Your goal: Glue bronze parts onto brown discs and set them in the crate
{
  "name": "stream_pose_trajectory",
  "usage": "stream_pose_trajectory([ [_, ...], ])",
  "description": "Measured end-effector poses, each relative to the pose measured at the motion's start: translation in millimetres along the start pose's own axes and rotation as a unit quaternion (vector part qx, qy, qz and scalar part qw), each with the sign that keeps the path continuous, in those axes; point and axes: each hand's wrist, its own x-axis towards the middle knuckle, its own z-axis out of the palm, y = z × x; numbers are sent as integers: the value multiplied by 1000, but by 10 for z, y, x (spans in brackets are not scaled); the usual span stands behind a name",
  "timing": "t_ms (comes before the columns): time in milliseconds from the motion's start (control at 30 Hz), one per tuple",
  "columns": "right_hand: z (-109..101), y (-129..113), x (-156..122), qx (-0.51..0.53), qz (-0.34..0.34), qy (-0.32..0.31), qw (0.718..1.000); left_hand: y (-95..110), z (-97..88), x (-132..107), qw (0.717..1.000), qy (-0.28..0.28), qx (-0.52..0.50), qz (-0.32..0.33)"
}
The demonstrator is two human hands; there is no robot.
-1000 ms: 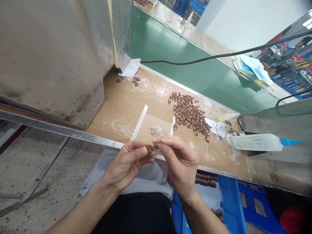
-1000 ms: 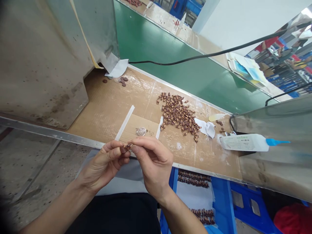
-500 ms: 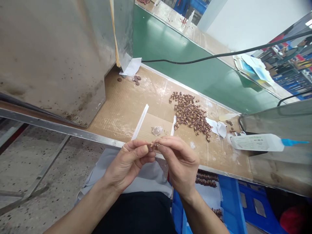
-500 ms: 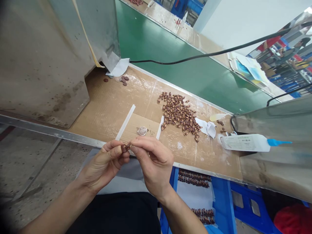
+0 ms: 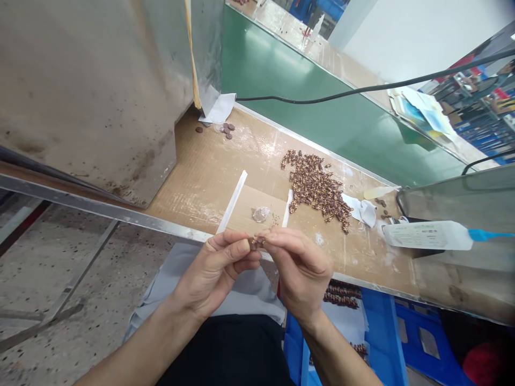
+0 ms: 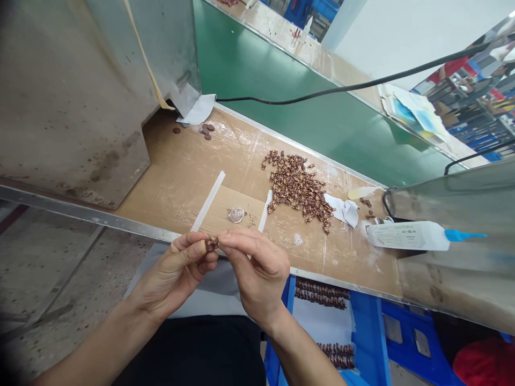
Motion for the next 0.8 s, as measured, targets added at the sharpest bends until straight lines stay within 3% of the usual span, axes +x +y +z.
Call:
stream_pose_trajectory([
  [567,-92,-20,34,-35,-71,-17,997,100,120,-66,997,40,59,-10],
  [800,-128,29,21,-43,-60,-22,997,137,129,-57,995,35,94,-3],
])
